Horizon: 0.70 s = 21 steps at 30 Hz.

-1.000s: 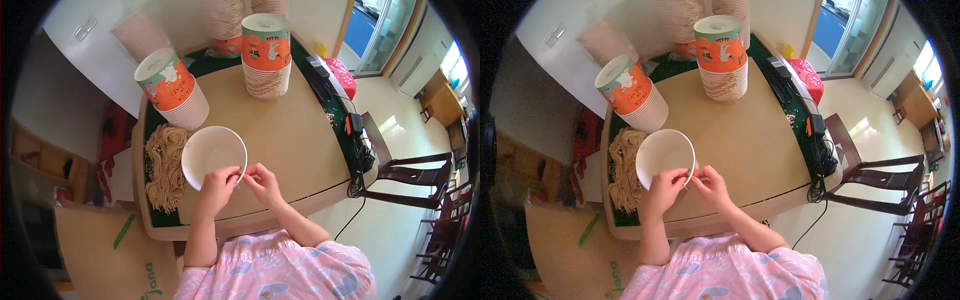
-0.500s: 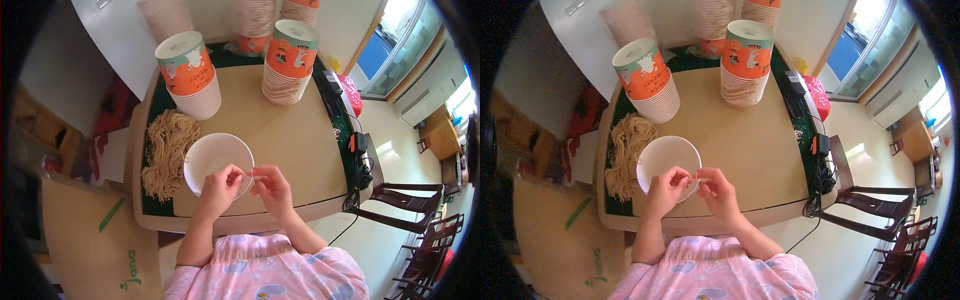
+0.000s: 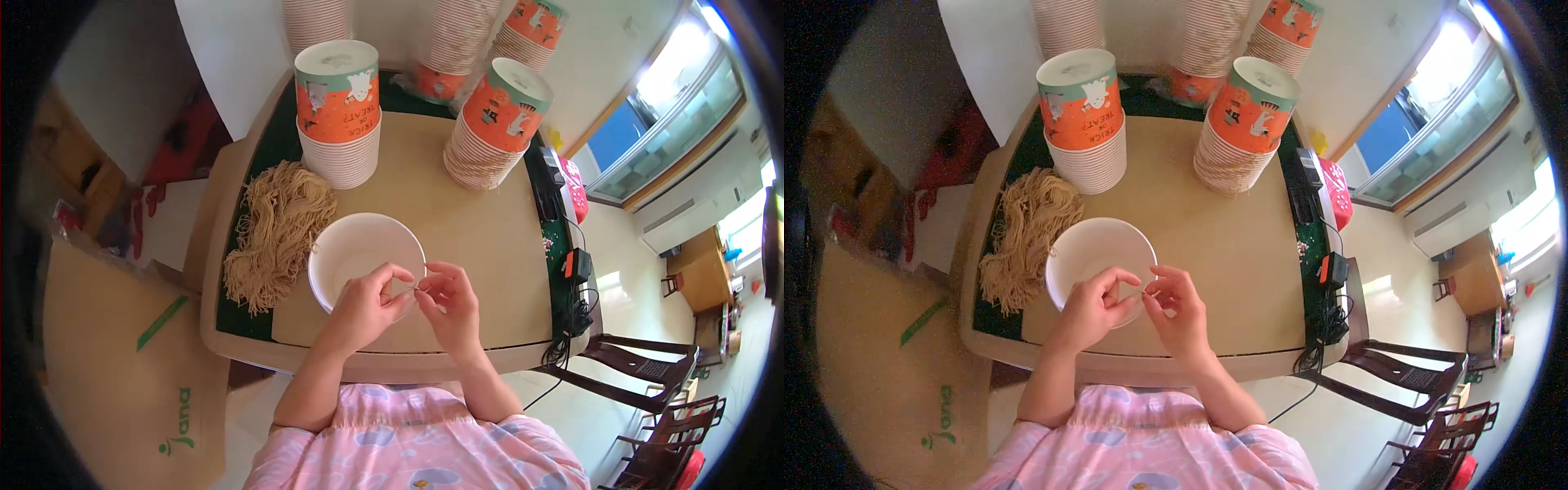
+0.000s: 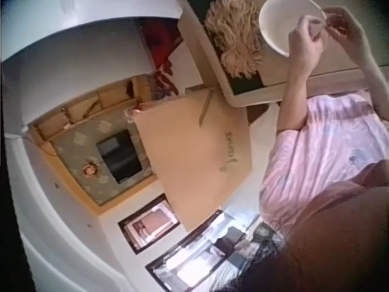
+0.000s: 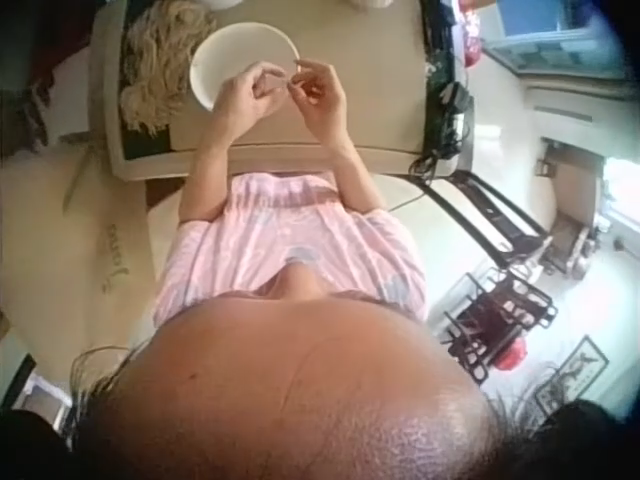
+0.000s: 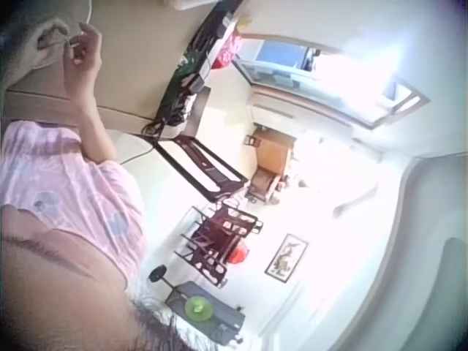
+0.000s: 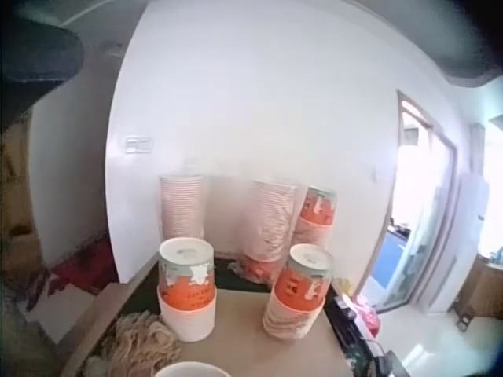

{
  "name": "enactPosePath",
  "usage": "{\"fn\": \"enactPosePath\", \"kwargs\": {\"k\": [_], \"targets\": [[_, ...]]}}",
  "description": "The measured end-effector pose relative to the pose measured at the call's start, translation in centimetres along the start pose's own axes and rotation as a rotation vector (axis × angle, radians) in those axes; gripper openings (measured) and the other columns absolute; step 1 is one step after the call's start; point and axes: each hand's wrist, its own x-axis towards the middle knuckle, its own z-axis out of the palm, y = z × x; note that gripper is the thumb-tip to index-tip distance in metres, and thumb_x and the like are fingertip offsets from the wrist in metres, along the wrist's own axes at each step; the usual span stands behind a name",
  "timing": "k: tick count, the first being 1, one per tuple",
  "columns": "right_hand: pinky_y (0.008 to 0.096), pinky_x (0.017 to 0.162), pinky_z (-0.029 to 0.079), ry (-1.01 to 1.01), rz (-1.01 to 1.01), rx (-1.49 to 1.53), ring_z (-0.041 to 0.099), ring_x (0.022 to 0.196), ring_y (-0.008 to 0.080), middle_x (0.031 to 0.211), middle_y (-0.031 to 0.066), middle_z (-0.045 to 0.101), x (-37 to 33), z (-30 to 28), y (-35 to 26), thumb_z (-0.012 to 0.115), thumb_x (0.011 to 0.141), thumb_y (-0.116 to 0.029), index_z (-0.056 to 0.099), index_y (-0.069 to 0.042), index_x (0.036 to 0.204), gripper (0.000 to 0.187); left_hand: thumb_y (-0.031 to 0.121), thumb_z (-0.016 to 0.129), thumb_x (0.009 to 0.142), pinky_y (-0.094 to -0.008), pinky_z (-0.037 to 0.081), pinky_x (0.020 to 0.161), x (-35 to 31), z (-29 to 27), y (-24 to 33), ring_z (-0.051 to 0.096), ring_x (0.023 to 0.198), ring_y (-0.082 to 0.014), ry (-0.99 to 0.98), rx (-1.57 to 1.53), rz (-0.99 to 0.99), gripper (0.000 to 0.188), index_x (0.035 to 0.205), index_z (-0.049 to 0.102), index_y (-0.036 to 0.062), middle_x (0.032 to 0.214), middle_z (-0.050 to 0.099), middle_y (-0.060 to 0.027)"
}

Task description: The person is threading and tying strings to paper buckets to create handles.

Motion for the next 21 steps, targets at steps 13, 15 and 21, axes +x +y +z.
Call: {"fn": "enactPosePath", "kwargs": {"k": [13, 15, 21], "targets": [[0.0206, 0.071, 0.048, 0.216, -0.069, 0.375, 0.059, 0.082, 0.0086, 0.092, 0.0038, 0.062, 0.8, -2.1, -1.0, 0.062, 0.085, 0.008, 0.054, -0.002, 0.109, 0.027, 0.014, 0.068, 0.083, -0.0278, 0.033, 0.044, 1.0, 1.7, -0.7, 0.038, 0.045, -0.0084, 0.027, -0.06, -0.083, 0.011, 0.085, 0.067, 0.0031, 0.049, 0.043, -0.0029], [0.022, 0.068, 0.046, 0.244, -0.062, 0.301, 0.057, 0.079, 0.0103, 0.089, 0.0039, 0.062, 1.1, -2.3, -1.4, 0.066, 0.08, 0.007, 0.057, -0.004, 0.107, 0.03, 0.014, 0.068, 0.082, -0.0272, 0.032, 0.044, 1.0, 1.9, -1.1, 0.038, 0.045, -0.0072, 0.045, -0.087, -0.063, 0.012, 0.084, 0.067, 0.0027, 0.049, 0.044, -0.0027], [0.0249, 0.07, 0.047, -0.018, -0.262, -0.353, 0.058, 0.077, 0.014, 0.087, 0.0047, 0.063, 1.9, -3.1, -3.0, 0.069, 0.075, 0.006, 0.063, -0.001, 0.098, 0.025, 0.015, 0.069, 0.083, -0.0272, 0.032, 0.044, 1.0, 1.9, -1.0, 0.037, 0.045, -0.0075, 0.045, -0.088, -0.046, 0.012, 0.083, 0.067, 0.0032, 0.049, 0.043, -0.0028]]}}
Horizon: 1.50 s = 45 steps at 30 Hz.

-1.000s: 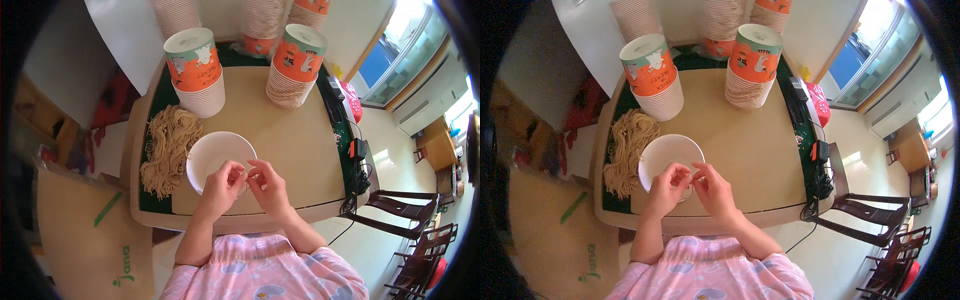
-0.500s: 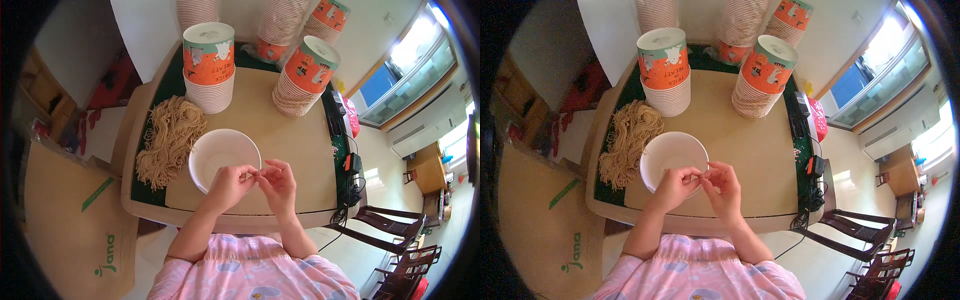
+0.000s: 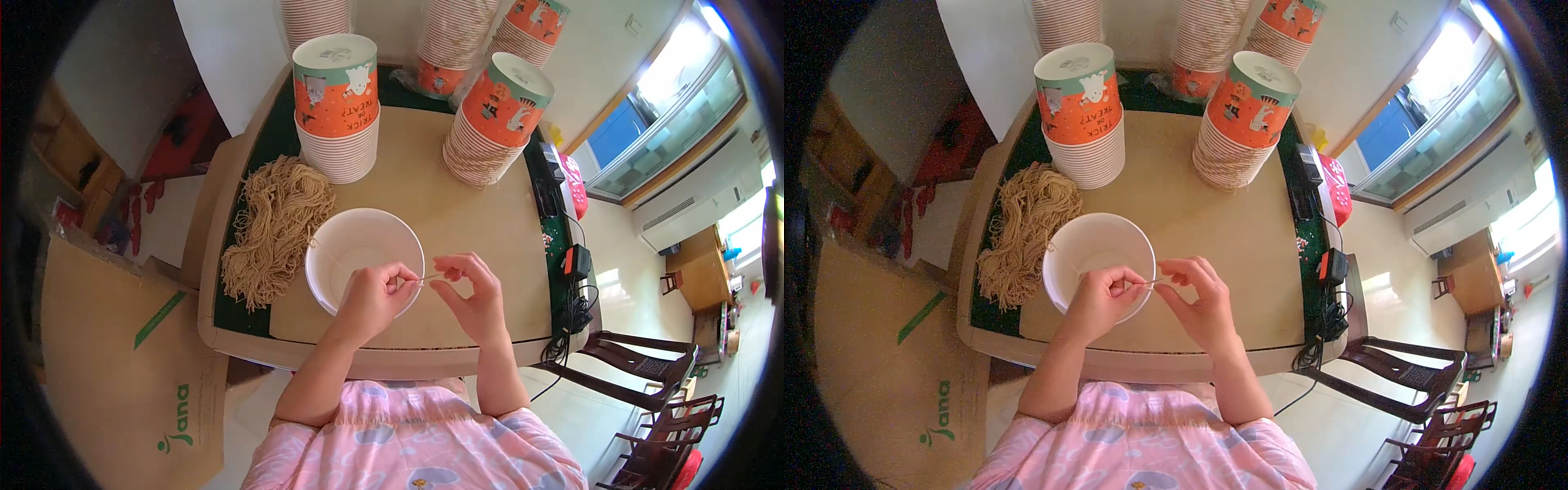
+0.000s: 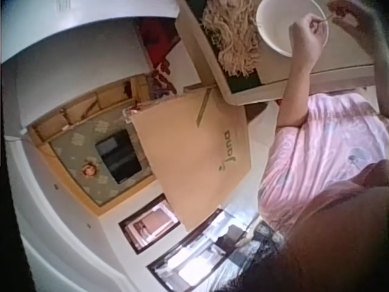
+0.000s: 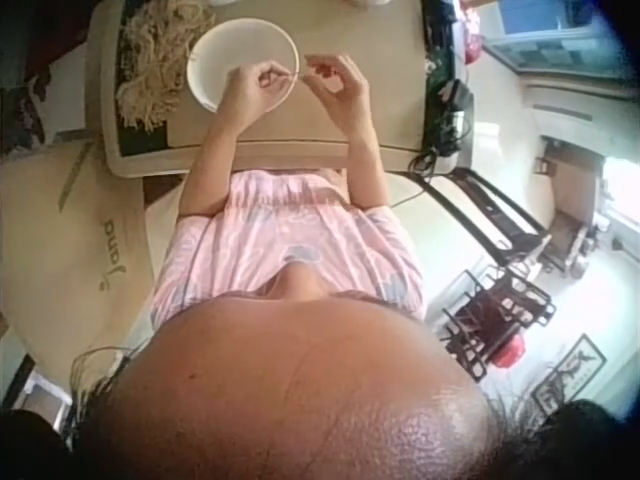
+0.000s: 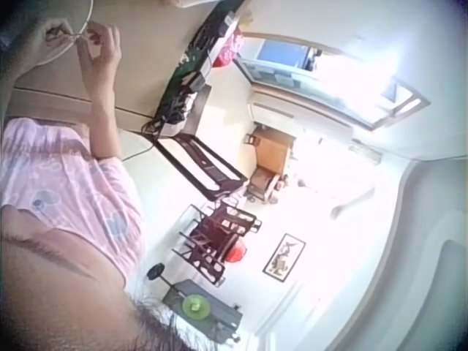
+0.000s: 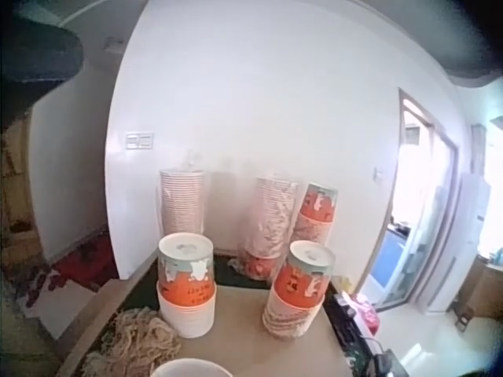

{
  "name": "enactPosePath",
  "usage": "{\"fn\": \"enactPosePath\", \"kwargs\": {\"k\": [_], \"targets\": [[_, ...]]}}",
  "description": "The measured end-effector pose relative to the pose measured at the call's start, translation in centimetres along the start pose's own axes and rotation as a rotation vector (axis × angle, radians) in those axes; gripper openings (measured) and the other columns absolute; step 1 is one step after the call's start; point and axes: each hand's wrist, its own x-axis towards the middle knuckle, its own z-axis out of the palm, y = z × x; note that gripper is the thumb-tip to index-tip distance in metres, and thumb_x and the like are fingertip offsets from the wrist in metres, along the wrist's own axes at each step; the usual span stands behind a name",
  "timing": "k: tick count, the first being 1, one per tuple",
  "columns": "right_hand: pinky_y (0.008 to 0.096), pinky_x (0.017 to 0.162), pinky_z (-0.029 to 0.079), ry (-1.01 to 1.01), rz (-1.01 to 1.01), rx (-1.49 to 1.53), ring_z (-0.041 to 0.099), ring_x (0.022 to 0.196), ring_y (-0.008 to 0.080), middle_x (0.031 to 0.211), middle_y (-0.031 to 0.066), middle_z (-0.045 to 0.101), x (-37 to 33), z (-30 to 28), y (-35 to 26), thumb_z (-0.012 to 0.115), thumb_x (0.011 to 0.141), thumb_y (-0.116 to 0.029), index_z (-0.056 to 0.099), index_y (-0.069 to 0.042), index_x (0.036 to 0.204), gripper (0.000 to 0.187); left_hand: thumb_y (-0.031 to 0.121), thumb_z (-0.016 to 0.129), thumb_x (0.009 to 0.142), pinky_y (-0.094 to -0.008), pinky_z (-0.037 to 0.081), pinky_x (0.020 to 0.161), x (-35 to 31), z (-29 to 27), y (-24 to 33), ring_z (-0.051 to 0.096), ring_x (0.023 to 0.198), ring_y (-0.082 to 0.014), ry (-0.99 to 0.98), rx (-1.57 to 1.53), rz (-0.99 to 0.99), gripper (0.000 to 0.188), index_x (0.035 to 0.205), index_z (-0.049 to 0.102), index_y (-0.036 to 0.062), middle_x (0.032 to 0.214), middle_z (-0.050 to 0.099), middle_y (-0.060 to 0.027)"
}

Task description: The person is threading and tying strings to paper buckets to create handles.

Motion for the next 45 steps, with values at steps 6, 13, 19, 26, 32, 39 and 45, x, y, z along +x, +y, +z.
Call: {"fn": "enactPosePath", "kwargs": {"k": [6, 13, 19, 26, 32, 39, 45], "targets": [[0.0268, 0.066, 0.048, -0.014, -0.03, -0.06, 0.058, 0.072, 0.0162, 0.082, 0.0075, 0.063, -0.1, -0.5, 1.0, 0.072, 0.074, 0.003, 0.065, -0.002, 0.095, 0.022, 0.016, 0.069, 0.082, -0.0274, 0.033, 0.045, 0.0, -0.1, 0.2, 0.038, 0.045, -0.0077, -0.005, 0.024, -0.048, 0.012, 0.083, 0.067, 0.0041, 0.049, 0.044, -0.0037], [0.0287, 0.064, 0.049, -0.036, -0.068, -0.049, 0.06, 0.071, 0.0181, 0.079, 0.0075, 0.063, 0.5, -0.3, -0.4, 0.071, 0.075, 0.003, 0.066, -0.001, 0.085, 0.012, 0.015, 0.069, 0.082, -0.0279, 0.033, 0.045, 0.0, -0.1, 0.0, 0.039, 0.045, -0.0089, -0.004, 0.048, 0.004, 0.011, 0.083, 0.067, 0.0041, 0.049, 0.044, -0.0042], [0.0362, 0.061, 0.047, -0.08, -0.146, -0.118, 0.058, 0.072, 0.0268, 0.078, 0.0092, 0.061, 0.3, -0.6, 0.5, 0.07, 0.079, -0.004, 0.064, -0.002, 0.083, 0.008, 0.016, 0.069, 0.082, -0.0298, 0.036, 0.046, -0.1, -0.3, 0.4, 0.044, 0.045, -0.0128, -0.015, 0.051, -0.011, 0.012, 0.084, 0.067, 0.0037, 0.052, 0.049, -0.0072], [0.0366, 0.059, 0.046, -0.133, -0.081, -0.171, 0.056, 0.068, 0.0283, 0.074, 0.0115, 0.056, 0.0, 0.1, 1.2, 0.067, 0.084, -0.007, 0.057, 0.0, 0.078, 0.013, 0.013, 0.068, 0.082, -0.0321, 0.042, 0.052, -0.1, -0.6, 0.4, 0.054, 0.053, -0.0186, 0.019, 0.164, 0.049, 0.01, 0.083, 0.066, 0.0034, 0.06, 0.056, -0.0082], [0.0316, 0.058, 0.047, -0.115, -0.074, -0.054, 0.057, 0.066, 0.0221, 0.075, 0.01, 0.056, -0.7, 1.6, 1.2, 0.067, 0.083, -0.003, 0.057, 0.0, 0.08, 0.011, 0.011, 0.065, 0.083, -0.0379, 0.049, 0.066, 0.4, -2.4, 0.4, 0.061, 0.066, -0.0285, 0.092, 0.498, 0.334, 0.009, 0.085, 0.06, 0.0032, 0.08, 0.062, -0.0097], [0.0279, 0.06, 0.047, 0.067, -0.042, 0.006, 0.057, 0.066, 0.0184, 0.075, 0.0091, 0.057, -1.1, 3.7, 2.4, 0.068, 0.081, 0.001, 0.057, 0.001, 0.081, 0.011, 0.005, 0.057, 0.089, -0.0284, 0.048, 0.064, 1.3, -1.1, -1.0, 0.06, 0.069, -0.0171, -0.101, -0.183, 0.044, 0.007, 0.092, 0.053, 0.0008, 0.079, 0.06, -0.0077], [0.0282, 0.061, 0.047, 0.134, -0.02, 0.058, 0.056, 0.066, 0.0186, 0.076, 0.0091, 0.057, -1.5, 4.4, 2.8, 0.068, 0.081, 0.001, 0.058, 0.0, 0.081, 0.011, 0.024, 0.049, 0.099, -0.0197, 0.027, 0.043, 2.6, -1.9, -2.1, 0.036, 0.049, -0.0028, -0.302, -0.345, -0.194, 0.022, 0.092, 0.056, 0.0038, 0.061, 0.044, 0.0048]]}}
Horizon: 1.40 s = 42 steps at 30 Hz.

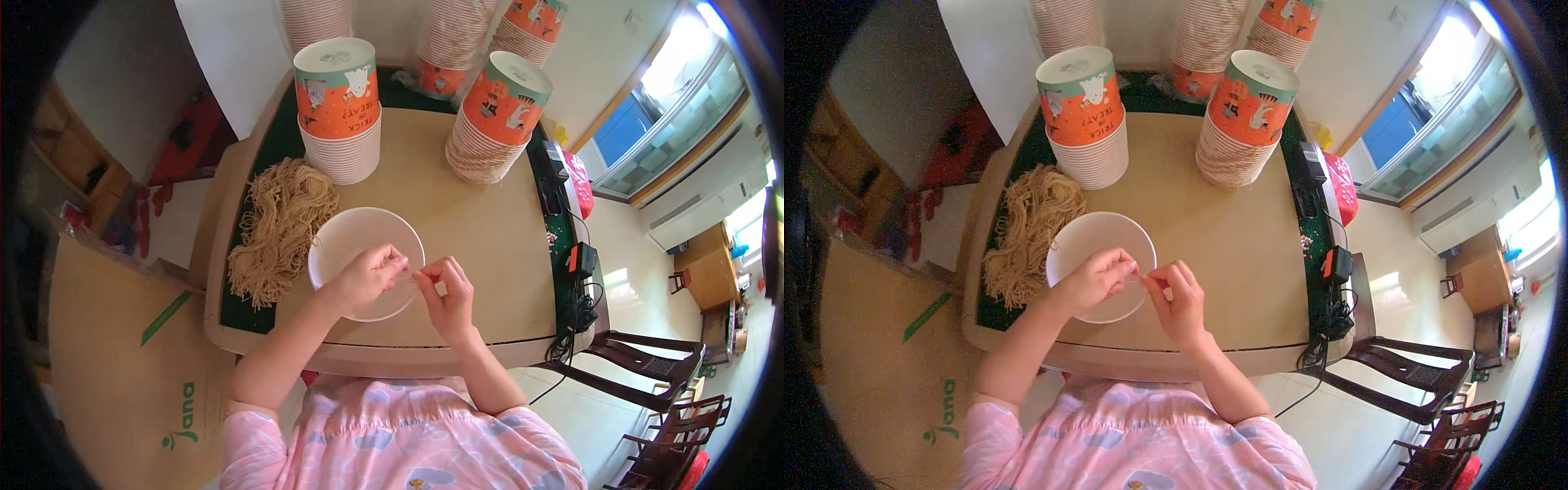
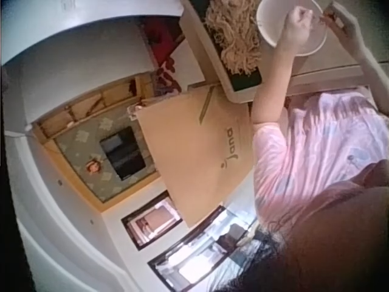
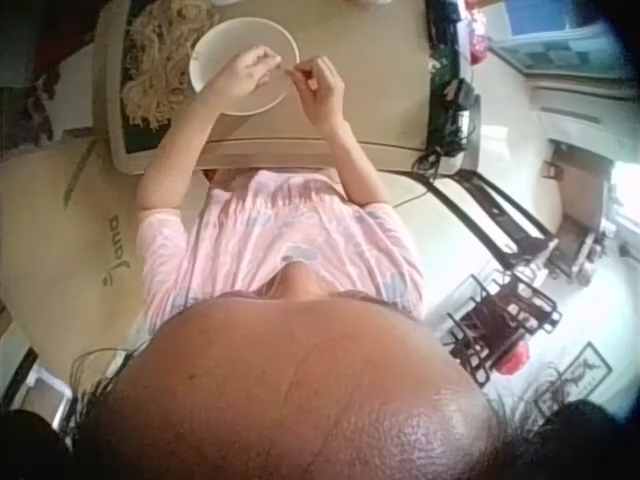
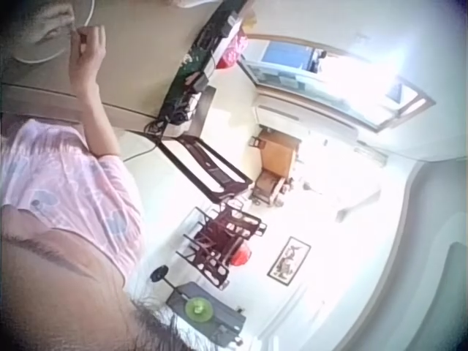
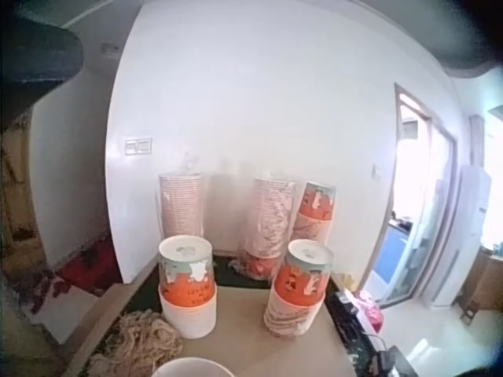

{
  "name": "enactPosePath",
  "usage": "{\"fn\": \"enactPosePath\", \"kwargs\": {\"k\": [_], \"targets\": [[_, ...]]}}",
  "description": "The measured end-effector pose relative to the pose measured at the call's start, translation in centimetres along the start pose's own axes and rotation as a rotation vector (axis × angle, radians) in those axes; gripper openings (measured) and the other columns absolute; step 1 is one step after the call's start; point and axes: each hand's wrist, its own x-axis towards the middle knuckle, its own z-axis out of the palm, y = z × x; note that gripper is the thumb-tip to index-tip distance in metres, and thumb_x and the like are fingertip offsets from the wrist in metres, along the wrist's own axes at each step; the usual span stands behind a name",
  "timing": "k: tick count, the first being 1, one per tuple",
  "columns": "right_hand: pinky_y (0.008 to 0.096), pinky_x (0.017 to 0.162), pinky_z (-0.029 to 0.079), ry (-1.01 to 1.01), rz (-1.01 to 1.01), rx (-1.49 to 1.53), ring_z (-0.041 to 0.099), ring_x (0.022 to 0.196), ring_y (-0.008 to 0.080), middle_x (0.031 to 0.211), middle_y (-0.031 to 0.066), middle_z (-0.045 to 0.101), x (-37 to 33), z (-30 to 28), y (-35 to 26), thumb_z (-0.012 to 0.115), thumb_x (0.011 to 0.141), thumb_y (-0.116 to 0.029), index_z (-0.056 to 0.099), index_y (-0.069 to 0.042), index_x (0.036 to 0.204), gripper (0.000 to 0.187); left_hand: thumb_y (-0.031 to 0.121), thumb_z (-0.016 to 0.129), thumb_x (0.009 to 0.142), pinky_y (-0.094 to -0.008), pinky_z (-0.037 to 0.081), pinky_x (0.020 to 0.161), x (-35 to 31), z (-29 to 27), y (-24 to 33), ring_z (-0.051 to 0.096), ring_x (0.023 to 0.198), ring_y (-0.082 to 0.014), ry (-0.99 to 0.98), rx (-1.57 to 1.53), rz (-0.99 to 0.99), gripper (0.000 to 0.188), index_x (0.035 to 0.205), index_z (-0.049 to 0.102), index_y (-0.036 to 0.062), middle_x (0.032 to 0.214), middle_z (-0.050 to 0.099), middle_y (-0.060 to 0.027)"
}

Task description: The person is threading and tying strings to paper buckets to create handles.

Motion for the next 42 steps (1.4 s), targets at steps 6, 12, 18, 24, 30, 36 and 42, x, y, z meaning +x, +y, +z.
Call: {"fn": "enactPosePath", "kwargs": {"k": [6, 12, 18, 24, 30, 36, 42], "targets": [[0.0331, 0.056, 0.043, 0.05, -0.231, -0.114, 0.052, 0.065, 0.022, 0.073, 0.0073, 0.054, -0.2, 0.9, 0.8, 0.074, 0.077, -0.006, 0.06, -0.004, 0.079, 0.014, 0.034, 0.051, 0.097, -0.0222, 0.024, 0.039, 0.8, -1.4, 1.3, 0.031, 0.044, -0.0047, -0.306, -0.113, -0.577, 0.037, 0.077, 0.062, 0.0046, 0.055, 0.037, 0.0043], [0.0333, 0.055, 0.042, 0.069, -0.289, -0.134, 0.051, 0.065, 0.0234, 0.073, 0.0066, 0.054, -0.5, 1.1, 0.5, 0.075, 0.074, -0.004, 0.06, -0.005, 0.079, 0.016, 0.027, 0.057, 0.094, -0.024, 0.019, 0.036, 1.4, -1.5, -0.5, 0.026, 0.04, -0.0044, -0.28, -0.251, -0.521, 0.025, 0.086, 0.065, 0.0042, 0.052, 0.034, 0.0061], [0.0273, 0.057, 0.042, 0.138, 0.009, 0.142, 0.051, 0.065, 0.0142, 0.072, 0.0046, 0.054, -1.7, 1.3, 1.7, 0.07, 0.083, -0.003, 0.058, -0.003, 0.082, 0.012, 0.014, 0.066, 0.087, -0.0219, 0.03, 0.042, 0.2, 0.1, 1.1, 0.04, 0.046, -0.0058, -0.061, -0.085, -0.196, 0.012, 0.084, 0.066, 0.0019, 0.054, 0.046, 0.0042], [0.0191, 0.06, 0.039, 0.097, 0.448, 0.642, 0.047, 0.068, 0.0027, 0.077, -0.003, 0.057, -2.2, 1.4, 1.9, 0.063, 0.091, -0.01, 0.058, -0.001, 0.084, 0.013, 0.011, 0.067, 0.082, -0.0346, 0.044, 0.048, -2.3, 2.6, 1.7, 0.056, 0.052, -0.016, 0.141, 0.75, 0.513, 0.01, 0.082, 0.061, 0.0037, 0.066, 0.056, -0.0042], [0.0182, 0.059, 0.039, 0.025, 0.585, 0.767, 0.048, 0.067, 0.0028, 0.075, -0.0036, 0.057, -2.3, 0.7, 1.5, 0.063, 0.092, -0.015, 0.06, -0.002, 0.087, 0.014, 0.009, 0.059, 0.079, -0.0323, 0.049, 0.05, -3.4, 4.2, 1.7, 0.06, 0.066, -0.0175, 0.147, 1.345, 0.692, 0.005, 0.084, 0.059, 0.0111, 0.071, 0.051, -0.002], [0.0195, 0.065, 0.042, -0.093, 0.639, 0.753, 0.052, 0.073, 0.0055, 0.079, -0.0022, 0.057, -3.1, -0.8, 1.4, 0.062, 0.092, -0.015, 0.064, -0.001, 0.095, 0.014, 0.008, 0.064, 0.078, -0.0336, 0.05, 0.052, -3.4, 4.1, 1.3, 0.061, 0.066, -0.0194, 0.193, 1.12, 0.623, 0.006, 0.083, 0.06, 0.01, 0.073, 0.054, -0.0039], [0.0243, 0.079, 0.046, -0.19, 0.458, 0.812, 0.055, 0.092, 0.01, 0.099, 0.0024, 0.056, -3.0, -1.4, 1.3, 0.059, 0.091, -0.003, 0.066, 0.001, 0.105, 0.016, 0.004, 0.067, 0.079, -0.0336, 0.049, 0.055, -3.5, 4.2, 1.1, 0.061, 0.063, -0.0222, 0.238, 0.707, 0.413, 0.008, 0.085, 0.062, 0.0052, 0.075, 0.059, -0.0078]]}}
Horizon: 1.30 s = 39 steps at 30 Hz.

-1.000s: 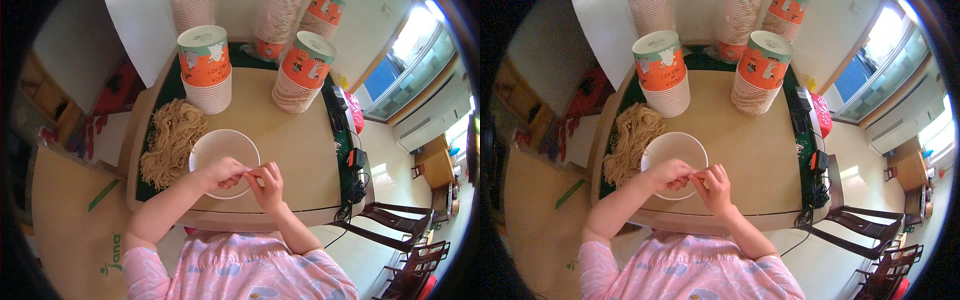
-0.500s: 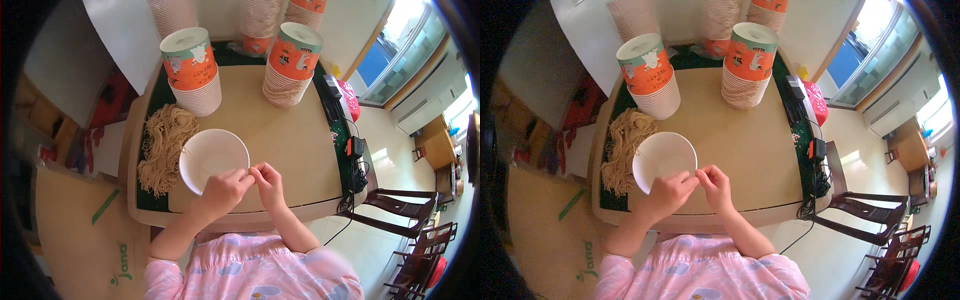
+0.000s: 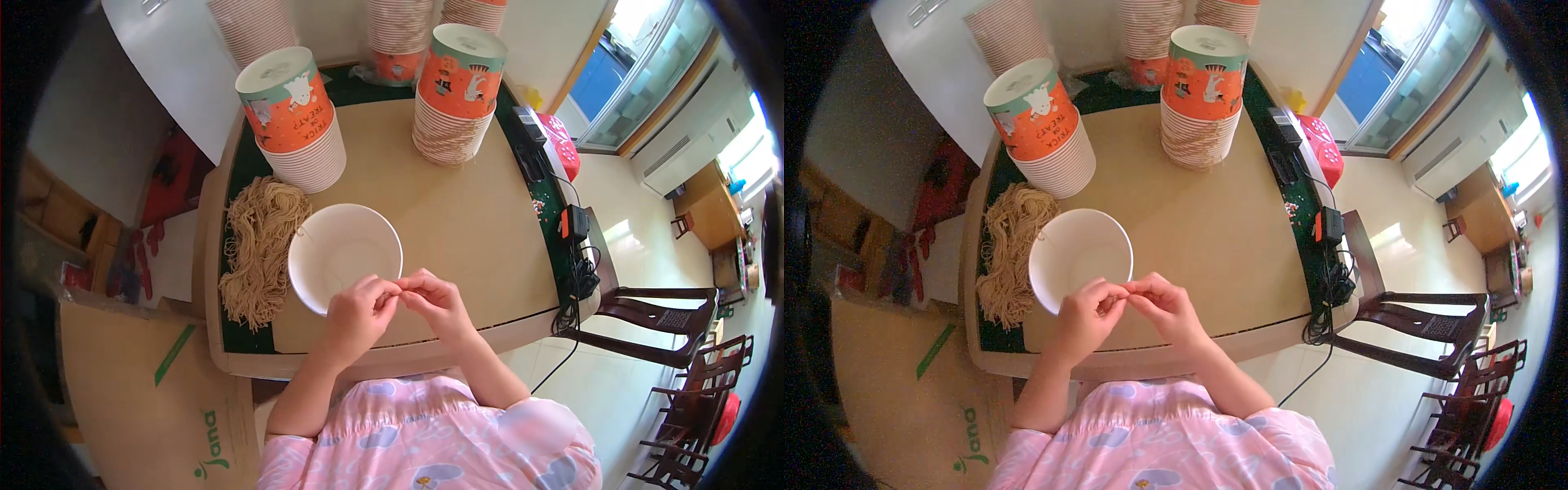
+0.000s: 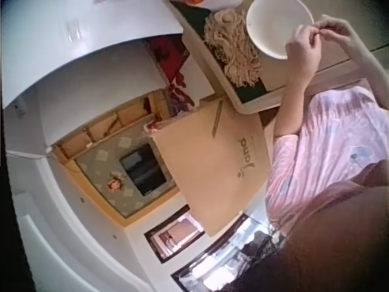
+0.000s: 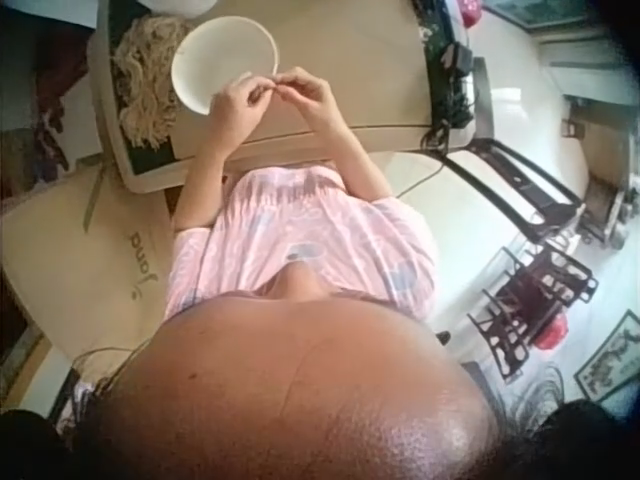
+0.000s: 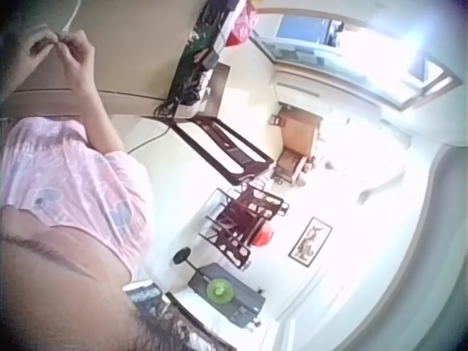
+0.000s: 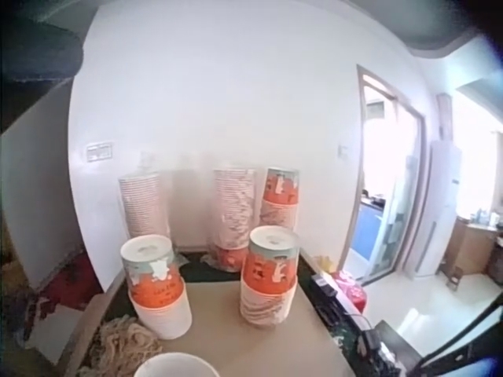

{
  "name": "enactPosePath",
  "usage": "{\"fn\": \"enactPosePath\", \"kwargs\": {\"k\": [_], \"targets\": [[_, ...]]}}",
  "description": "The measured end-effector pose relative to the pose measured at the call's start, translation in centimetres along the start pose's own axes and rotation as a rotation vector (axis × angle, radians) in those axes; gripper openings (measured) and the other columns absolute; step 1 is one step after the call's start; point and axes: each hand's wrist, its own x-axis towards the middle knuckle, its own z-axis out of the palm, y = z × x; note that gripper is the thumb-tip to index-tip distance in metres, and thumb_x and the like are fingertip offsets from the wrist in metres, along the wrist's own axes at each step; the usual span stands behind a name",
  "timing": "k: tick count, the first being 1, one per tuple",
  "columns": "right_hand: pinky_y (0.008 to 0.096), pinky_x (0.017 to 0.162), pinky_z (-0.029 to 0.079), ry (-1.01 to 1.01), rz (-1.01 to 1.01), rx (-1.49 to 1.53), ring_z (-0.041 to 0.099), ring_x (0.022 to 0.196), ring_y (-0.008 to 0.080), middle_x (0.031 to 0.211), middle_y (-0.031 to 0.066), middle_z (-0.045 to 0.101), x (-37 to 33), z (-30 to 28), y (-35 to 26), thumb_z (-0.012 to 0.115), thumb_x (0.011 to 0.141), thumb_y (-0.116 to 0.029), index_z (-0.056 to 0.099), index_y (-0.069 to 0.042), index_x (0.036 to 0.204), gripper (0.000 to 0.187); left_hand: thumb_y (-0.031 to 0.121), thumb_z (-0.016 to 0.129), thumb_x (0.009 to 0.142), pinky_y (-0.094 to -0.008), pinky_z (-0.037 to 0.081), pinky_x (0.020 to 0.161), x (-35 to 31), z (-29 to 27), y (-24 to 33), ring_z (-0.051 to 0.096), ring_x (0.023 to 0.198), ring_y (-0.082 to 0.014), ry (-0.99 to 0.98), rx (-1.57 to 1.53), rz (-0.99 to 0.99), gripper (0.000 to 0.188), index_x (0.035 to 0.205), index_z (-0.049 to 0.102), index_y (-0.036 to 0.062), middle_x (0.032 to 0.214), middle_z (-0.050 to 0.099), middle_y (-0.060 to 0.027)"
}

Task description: The person is threading and tying strings to paper buckets to create handles.

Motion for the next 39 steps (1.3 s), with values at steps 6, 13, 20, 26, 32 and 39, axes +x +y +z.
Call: {"fn": "enactPosePath", "kwargs": {"k": [6, 13, 20, 26, 32, 39], "targets": [[0.0252, 0.083, 0.048, -0.036, -0.031, -0.024, 0.058, 0.092, 0.0121, 0.097, 0.0037, 0.057, 0.6, -0.2, 0.3, 0.061, 0.09, -0.001, 0.066, 0.001, 0.106, 0.017, 0.001, 0.066, 0.081, -0.0283, 0.046, 0.055, 0.1, -0.3, -0.5, 0.057, 0.06, -0.0154, -0.021, -0.169, -0.136, 0.008, 0.088, 0.063, 0.0019, 0.072, 0.058, -0.0077], [0.0217, 0.073, 0.046, 0.08, -0.075, -0.111, 0.055, 0.08, 0.0086, 0.09, 0.0014, 0.057, 0.8, 0.2, 1.1, 0.062, 0.089, 0.001, 0.068, 0.0, 0.098, 0.011, -0.002, 0.066, 0.081, -0.0213, 0.044, 0.056, 0.1, -0.1, -0.8, 0.056, 0.065, -0.0066, 0.011, -0.257, -0.17, 0.008, 0.088, 0.063, 0.0005, 0.074, 0.06, -0.0024], [0.0211, 0.071, 0.045, 0.119, -0.051, -0.093, 0.054, 0.079, 0.0055, 0.089, -0.0002, 0.06, 0.9, 0.4, 1.7, 0.06, 0.09, 0.0, 0.061, 0.0, 0.094, 0.004, -0.003, 0.066, 0.08, -0.0247, 0.049, 0.058, 0.3, 0.2, -0.2, 0.062, 0.069, -0.0139, 0.097, -0.057, -0.117, 0.008, 0.084, 0.059, -0.0004, 0.081, 0.06, -0.0066], [0.0198, 0.068, 0.044, 0.088, -0.007, -0.004, 0.054, 0.077, 0.0046, 0.087, -0.0009, 0.061, 1.1, 0.8, 0.9, 0.061, 0.091, -0.005, 0.062, -0.001, 0.094, 0.005, -0.003, 0.066, 0.079, -0.0257, 0.049, 0.057, 0.2, 0.5, -0.9, 0.062, 0.068, -0.015, 0.134, -0.102, -0.123, 0.01, 0.086, 0.06, 0.0006, 0.081, 0.058, -0.0068], [0.0196, 0.067, 0.044, 0.133, 0.082, 0.063, 0.054, 0.074, 0.005, 0.085, -0.0009, 0.063, 1.1, 0.9, 0.3, 0.063, 0.09, -0.007, 0.064, -0.002, 0.094, 0.007, -0.003, 0.067, 0.079, -0.0239, 0.042, 0.051, -0.1, 0.3, -0.7, 0.053, 0.059, -0.011, 0.151, -0.012, -0.091, 0.009, 0.085, 0.063, 0.0018, 0.081, 0.058, -0.0045], [0.0195, 0.069, 0.045, 0.154, 0.053, 0.042, 0.056, 0.077, 0.0045, 0.087, -0.0004, 0.064, 1.0, 1.0, 0.6, 0.063, 0.09, -0.007, 0.064, -0.001, 0.094, 0.007, 0.0, 0.07, 0.077, -0.0237, 0.038, 0.048, -0.2, 0.3, -0.2, 0.049, 0.056, -0.0087, 0.176, -0.015, -0.103, 0.008, 0.082, 0.064, 0.0027, 0.077, 0.059, -0.0027]]}}
